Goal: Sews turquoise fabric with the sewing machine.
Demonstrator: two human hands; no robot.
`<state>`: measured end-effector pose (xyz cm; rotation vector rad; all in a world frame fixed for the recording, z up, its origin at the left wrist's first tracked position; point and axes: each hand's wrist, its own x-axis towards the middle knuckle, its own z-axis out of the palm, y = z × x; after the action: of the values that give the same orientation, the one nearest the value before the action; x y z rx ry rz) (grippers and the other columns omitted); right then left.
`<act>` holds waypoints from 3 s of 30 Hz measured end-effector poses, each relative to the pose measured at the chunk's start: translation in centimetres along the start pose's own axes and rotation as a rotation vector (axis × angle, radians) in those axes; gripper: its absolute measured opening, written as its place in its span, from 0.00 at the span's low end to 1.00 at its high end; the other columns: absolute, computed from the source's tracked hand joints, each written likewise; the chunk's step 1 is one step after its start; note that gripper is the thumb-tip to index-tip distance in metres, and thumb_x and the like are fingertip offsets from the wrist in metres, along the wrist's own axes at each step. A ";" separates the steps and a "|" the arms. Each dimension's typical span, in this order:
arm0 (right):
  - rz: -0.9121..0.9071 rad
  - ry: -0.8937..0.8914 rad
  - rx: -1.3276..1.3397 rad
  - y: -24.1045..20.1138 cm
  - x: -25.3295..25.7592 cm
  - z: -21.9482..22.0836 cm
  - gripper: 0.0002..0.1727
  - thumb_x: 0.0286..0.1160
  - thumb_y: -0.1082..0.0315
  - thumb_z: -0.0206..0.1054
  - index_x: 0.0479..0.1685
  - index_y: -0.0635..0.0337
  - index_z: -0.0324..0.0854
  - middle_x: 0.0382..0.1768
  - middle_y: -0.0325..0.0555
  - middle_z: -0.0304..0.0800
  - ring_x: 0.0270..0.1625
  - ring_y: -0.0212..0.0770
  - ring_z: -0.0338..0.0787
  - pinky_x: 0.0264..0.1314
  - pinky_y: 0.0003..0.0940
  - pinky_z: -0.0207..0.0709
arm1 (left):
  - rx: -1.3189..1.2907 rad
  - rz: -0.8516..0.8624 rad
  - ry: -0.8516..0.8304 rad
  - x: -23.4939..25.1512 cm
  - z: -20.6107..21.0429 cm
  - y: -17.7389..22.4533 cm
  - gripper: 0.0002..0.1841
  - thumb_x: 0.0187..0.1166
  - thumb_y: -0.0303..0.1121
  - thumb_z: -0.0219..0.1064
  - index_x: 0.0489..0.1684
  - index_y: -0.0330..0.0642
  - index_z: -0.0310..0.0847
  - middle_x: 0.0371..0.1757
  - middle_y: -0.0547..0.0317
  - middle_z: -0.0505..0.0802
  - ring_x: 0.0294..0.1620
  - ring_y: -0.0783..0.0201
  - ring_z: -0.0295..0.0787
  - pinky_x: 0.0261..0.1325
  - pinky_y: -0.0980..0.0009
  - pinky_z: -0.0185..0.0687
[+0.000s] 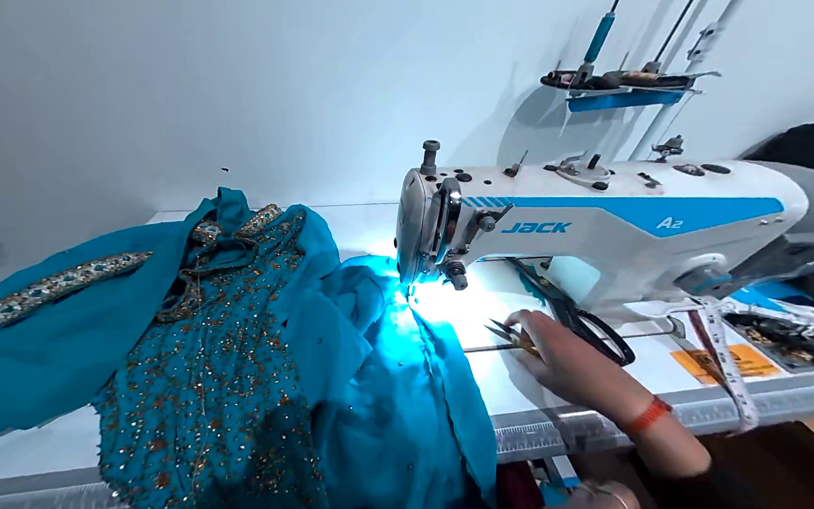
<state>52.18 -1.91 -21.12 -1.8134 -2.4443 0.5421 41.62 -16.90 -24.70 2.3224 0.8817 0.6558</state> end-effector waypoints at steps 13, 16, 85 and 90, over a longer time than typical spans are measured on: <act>-0.329 0.464 0.407 -5.8 -4.8 7.3 0.11 0.73 0.65 0.70 0.44 0.65 0.86 0.37 0.51 0.89 0.32 0.40 0.89 0.34 0.32 0.85 | 0.717 -0.079 0.195 -3.6 -15.4 -8.1 0.13 0.85 0.32 0.58 0.46 0.35 0.89 0.47 0.47 0.95 0.52 0.48 0.94 0.51 0.56 0.91; -0.215 0.576 0.439 -7.7 -4.5 9.4 0.10 0.71 0.69 0.71 0.45 0.66 0.85 0.39 0.52 0.87 0.29 0.36 0.87 0.31 0.27 0.84 | 0.553 -0.314 -0.176 -2.5 -15.4 -11.2 0.27 0.93 0.43 0.50 0.80 0.31 0.72 0.78 0.39 0.81 0.83 0.44 0.75 0.85 0.47 0.65; -0.259 0.878 0.362 -10.0 -4.9 9.2 0.04 0.72 0.76 0.65 0.39 0.64 0.84 0.41 0.54 0.87 0.44 0.37 0.87 0.49 0.21 0.81 | 0.310 -0.373 -0.377 -1.4 -17.0 -13.5 0.40 0.84 0.55 0.62 0.91 0.40 0.58 0.88 0.46 0.71 0.85 0.41 0.64 0.80 0.40 0.57; -0.299 0.724 0.866 -7.7 -4.2 8.2 0.06 0.70 0.74 0.71 0.40 0.65 0.80 0.45 0.45 0.84 0.38 0.23 0.85 0.38 0.17 0.84 | 0.255 -0.358 -0.292 -1.7 -16.6 -13.8 0.36 0.85 0.57 0.59 0.86 0.43 0.66 0.85 0.48 0.74 0.81 0.43 0.69 0.78 0.44 0.63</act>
<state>44.46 -9.81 -25.71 -1.0087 -1.5636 0.6268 24.40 -4.00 -22.15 2.3087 1.2543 0.0539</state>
